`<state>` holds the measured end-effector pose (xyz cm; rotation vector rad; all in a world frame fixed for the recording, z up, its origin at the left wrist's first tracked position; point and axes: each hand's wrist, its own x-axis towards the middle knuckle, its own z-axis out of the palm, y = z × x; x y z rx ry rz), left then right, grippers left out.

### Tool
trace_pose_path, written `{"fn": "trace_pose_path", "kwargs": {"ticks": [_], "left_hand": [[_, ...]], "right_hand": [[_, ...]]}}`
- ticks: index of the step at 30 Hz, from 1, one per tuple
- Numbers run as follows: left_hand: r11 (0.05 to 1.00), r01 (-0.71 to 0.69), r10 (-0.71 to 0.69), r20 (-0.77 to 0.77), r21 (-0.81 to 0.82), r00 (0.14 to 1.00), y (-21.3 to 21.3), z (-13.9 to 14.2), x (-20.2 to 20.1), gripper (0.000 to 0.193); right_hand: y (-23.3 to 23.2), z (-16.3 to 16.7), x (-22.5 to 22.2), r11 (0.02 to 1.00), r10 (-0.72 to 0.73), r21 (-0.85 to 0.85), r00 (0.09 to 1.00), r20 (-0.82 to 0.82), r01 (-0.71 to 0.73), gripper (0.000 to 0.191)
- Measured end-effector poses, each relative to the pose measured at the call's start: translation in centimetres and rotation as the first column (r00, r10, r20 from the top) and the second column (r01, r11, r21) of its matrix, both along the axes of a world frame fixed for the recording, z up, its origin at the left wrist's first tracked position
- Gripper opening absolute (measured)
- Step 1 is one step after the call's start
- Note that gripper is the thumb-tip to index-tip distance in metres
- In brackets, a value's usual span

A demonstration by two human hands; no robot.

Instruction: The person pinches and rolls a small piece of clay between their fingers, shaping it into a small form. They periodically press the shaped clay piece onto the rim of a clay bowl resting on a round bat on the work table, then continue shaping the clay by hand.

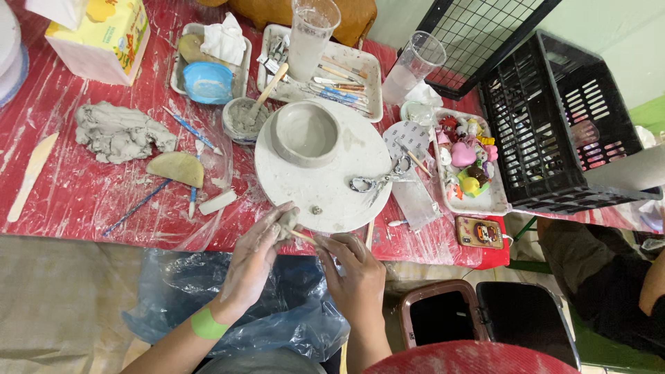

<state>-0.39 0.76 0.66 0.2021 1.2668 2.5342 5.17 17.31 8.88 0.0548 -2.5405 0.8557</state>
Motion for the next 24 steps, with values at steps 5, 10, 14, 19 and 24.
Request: {"fn": "trace_pose_path", "kwargs": {"ticks": [5, 10, 14, 19, 24], "left_hand": [[0.985, -0.103, 0.075, -0.198, -0.137, 0.977, -0.2, 0.5, 0.0, 0.050], [0.915, -0.293, 0.145, -0.452, -0.278, 0.880, 0.0, 1.8, 0.2, 0.044], [0.744, -0.486, 0.098, -0.645, -0.459, 0.758, -0.6, 3.6, -0.1, 0.053], [0.744, -0.435, 0.050, -0.607, -0.507, 0.793, -1.1, 5.4, -0.8, 0.053], [0.729, -0.373, -0.011, -0.555, -0.574, 0.832, -1.3, 6.0, -1.1, 0.040]], "right_hand": [[1.7, -1.6, 0.1, 0.988, 0.102, -0.124, 0.989, 0.104, -0.088, 0.021], [3.5, -5.8, -1.9, 0.952, -0.105, -0.258, 0.969, 0.224, 0.163, 0.021], [3.9, -8.3, -3.8, 0.982, -0.170, -0.077, 0.985, 0.019, 0.171, 0.026], [4.0, -9.2, -6.1, 0.959, -0.198, 0.186, 0.976, -0.091, 0.212, 0.032], [3.8, -9.3, -5.7, 0.990, -0.066, 0.109, 0.981, -0.182, 0.087, 0.034]]}}
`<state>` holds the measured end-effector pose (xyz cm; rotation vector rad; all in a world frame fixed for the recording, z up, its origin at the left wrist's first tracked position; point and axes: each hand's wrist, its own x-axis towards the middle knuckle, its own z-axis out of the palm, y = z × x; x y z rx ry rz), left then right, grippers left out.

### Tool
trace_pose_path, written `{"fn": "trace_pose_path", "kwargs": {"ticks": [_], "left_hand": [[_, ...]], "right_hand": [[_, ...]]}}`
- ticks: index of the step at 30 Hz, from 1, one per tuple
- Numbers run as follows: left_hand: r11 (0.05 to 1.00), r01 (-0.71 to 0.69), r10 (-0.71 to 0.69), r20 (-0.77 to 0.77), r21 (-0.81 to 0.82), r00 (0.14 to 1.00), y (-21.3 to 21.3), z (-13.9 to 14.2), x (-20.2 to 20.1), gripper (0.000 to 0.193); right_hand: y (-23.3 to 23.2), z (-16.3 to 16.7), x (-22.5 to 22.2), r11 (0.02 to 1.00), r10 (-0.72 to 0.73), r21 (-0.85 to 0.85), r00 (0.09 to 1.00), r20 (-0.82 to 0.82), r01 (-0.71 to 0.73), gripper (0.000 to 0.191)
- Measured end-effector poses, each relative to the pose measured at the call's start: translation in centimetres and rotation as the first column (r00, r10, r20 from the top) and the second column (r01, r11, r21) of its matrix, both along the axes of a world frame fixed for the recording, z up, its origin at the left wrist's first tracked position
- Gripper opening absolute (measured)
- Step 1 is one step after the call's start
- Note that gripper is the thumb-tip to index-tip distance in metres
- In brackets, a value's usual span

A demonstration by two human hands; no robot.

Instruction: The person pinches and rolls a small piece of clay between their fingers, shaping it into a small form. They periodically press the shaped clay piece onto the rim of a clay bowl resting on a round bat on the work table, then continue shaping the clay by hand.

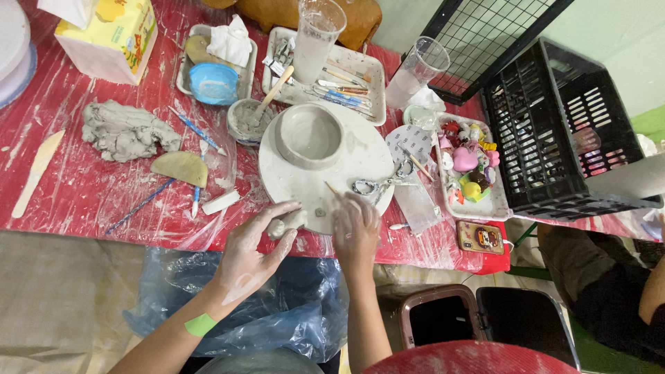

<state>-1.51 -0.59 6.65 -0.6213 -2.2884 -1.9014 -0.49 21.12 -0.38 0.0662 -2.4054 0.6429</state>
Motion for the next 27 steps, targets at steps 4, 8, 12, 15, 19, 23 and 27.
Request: {"fn": "trace_pose_path", "kwargs": {"ticks": [4, 8, 12, 15, 19, 23, 27], "left_hand": [[0.999, 0.004, -0.007, -0.107, -0.031, 0.994, 0.1, -0.2, -0.2, 0.038], [0.999, 0.032, -0.038, -0.186, -0.034, 0.982, 0.2, -0.4, -0.2, 0.039], [0.998, 0.032, -0.040, -0.177, -0.046, 0.983, 0.2, -0.4, -0.2, 0.039], [0.997, 0.031, -0.043, -0.190, -0.067, 0.981, 0.2, -0.5, -0.2, 0.036], [0.995, 0.025, -0.044, -0.202, -0.095, 0.978, 0.2, -0.5, -0.2, 0.036], [0.992, 0.046, -0.068, -0.195, -0.117, 0.978, -0.2, -0.6, -1.0, 0.034], [0.988, 0.069, -0.095, -0.185, -0.140, 0.978, -0.3, -0.9, -1.8, 0.031]], "right_hand": [[-1.8, -0.8, 1.8, 0.641, 0.369, -0.734, 0.929, 0.038, -0.225, 0.026], [-2.8, -1.5, 2.0, 0.250, 0.472, -0.955, 0.881, -0.025, -0.161, 0.027], [-3.1, -1.7, 1.7, 0.137, 0.466, -0.976, 0.881, -0.088, -0.170, 0.021], [-3.6, -1.9, 1.8, 0.105, 0.434, -0.986, 0.898, -0.071, -0.128, 0.019], [-3.8, -2.1, 2.0, 0.071, 0.431, -0.990, 0.899, -0.082, -0.124, 0.023], [-2.9, -1.8, 2.2, 0.194, 0.464, -0.977, 0.886, 0.009, -0.092, 0.023], [-2.9, -0.8, 3.3, -0.053, 0.563, -0.996, 0.826, 0.024, 0.065, 0.045]]}}
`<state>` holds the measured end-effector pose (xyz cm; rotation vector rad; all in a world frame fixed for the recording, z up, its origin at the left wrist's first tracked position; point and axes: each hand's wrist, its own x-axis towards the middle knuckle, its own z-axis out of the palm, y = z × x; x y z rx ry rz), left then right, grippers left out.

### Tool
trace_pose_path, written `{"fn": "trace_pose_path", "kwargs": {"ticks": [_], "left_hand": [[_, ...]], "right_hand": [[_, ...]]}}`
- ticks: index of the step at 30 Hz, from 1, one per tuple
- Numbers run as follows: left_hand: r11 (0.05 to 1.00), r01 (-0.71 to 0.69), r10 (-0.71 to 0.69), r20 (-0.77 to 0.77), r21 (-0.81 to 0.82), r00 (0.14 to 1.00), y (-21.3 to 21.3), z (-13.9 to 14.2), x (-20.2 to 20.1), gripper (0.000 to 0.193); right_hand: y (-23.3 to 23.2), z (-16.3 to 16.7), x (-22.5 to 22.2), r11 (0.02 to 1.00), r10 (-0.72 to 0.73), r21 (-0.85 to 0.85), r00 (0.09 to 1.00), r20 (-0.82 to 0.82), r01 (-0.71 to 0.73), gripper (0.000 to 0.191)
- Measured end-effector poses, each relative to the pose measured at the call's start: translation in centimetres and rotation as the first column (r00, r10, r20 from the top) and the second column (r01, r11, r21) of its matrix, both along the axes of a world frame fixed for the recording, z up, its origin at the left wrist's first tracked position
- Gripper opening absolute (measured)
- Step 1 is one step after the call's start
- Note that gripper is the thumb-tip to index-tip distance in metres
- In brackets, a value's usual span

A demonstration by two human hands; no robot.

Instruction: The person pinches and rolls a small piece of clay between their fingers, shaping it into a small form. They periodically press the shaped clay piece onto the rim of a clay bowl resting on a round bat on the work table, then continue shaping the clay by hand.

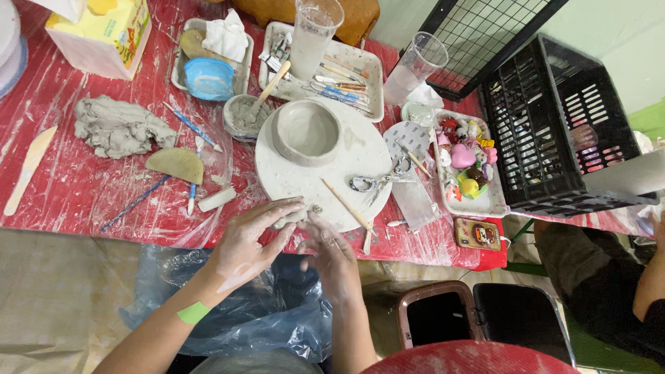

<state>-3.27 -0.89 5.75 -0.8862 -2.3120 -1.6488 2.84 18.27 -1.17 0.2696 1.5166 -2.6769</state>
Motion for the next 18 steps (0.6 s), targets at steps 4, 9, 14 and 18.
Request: {"fn": "trace_pose_path", "kwargs": {"ticks": [4, 9, 14, 18], "left_hand": [[1.000, 0.008, -0.008, -0.008, -0.015, 1.000, 0.3, -0.1, -0.1, 0.031], [0.998, 0.020, -0.024, -0.071, -0.059, 0.997, 0.2, 0.1, -0.2, 0.032], [0.998, 0.056, -0.057, -0.009, -0.035, 0.998, 0.0, 0.5, -0.6, 0.032], [0.995, 0.074, -0.070, 0.067, -0.060, 0.995, -0.6, 0.3, -1.3, 0.034]], "right_hand": [[-0.5, 1.0, 1.5, 0.964, 0.136, -0.233, 0.991, 0.009, -0.130, 0.057], [-0.3, 1.4, 1.8, 0.904, 0.195, -0.398, 0.979, 0.062, -0.155, 0.060], [0.0, 1.1, 1.4, 0.908, 0.181, -0.400, 0.979, 0.097, -0.128, 0.061], [-0.2, 0.5, 0.6, 0.975, 0.103, -0.206, 0.991, 0.081, -0.084, 0.055]]}}
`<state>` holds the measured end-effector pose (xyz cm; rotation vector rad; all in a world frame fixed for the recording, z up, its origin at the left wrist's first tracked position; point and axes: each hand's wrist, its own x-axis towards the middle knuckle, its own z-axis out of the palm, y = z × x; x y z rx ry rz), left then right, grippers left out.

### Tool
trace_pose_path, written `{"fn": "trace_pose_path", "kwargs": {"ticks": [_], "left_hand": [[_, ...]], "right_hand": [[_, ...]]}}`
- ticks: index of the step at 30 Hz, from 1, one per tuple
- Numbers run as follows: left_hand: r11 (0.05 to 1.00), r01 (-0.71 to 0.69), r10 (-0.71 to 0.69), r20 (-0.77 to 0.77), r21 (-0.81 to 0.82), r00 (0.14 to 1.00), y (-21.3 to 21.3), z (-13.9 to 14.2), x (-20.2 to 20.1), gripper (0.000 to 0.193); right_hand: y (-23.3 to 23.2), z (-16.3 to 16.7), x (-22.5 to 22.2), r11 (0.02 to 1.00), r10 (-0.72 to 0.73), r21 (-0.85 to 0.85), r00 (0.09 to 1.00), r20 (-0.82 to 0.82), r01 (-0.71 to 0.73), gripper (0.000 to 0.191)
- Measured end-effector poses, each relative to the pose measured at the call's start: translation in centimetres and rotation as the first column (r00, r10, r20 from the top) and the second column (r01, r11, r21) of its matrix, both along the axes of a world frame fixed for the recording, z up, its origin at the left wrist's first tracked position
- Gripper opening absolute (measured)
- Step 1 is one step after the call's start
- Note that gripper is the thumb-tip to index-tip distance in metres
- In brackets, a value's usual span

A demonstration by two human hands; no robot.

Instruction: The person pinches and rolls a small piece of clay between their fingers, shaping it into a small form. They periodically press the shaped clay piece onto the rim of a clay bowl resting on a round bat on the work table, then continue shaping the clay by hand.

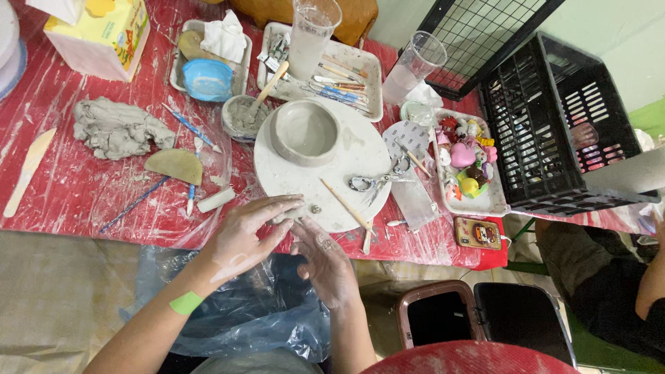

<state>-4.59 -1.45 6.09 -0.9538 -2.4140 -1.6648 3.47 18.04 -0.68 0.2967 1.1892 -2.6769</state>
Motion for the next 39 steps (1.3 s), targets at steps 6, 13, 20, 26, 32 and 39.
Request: {"fn": "trace_pose_path", "kwargs": {"ticks": [6, 13, 20, 26, 32, 39], "left_hand": [[0.989, 0.113, -0.122, -0.097, -0.094, 0.988, 0.1, -2.8, -3.7, 0.026], [0.943, 0.073, -0.159, -0.249, -0.323, 0.955, 1.4, -6.4, -6.3, 0.028], [0.940, 0.107, -0.194, -0.249, -0.324, 0.949, -0.3, -4.9, -6.5, 0.063], [0.957, -0.001, -0.073, -0.243, -0.290, 0.967, -1.5, -4.6, -5.4, 0.070], [0.953, -0.002, -0.096, -0.309, -0.303, 0.946, 0.4, -5.6, -5.5, 0.059], [0.974, 0.110, -0.129, -0.088, -0.196, 0.988, 1.0, -4.8, -5.3, 0.047]], "right_hand": [[1.0, -1.5, -1.1, 0.552, -0.273, 0.653, 0.852, -0.446, 0.519, 0.029], [3.9, -0.8, -1.6, 0.038, -0.182, 0.834, 0.825, -0.535, 0.550, 0.020], [2.8, 0.5, -2.4, -0.264, 0.037, 0.734, 0.767, -0.640, 0.626, 0.021], [2.6, 1.3, -2.8, -0.246, 0.147, 0.762, 0.800, -0.581, 0.599, 0.030], [1.9, 1.3, -4.1, -0.239, 0.272, 0.765, 0.798, -0.538, 0.598, 0.038], [1.5, 0.7, -6.1, 0.148, 0.215, 0.853, 0.826, -0.522, 0.500, 0.046]]}}
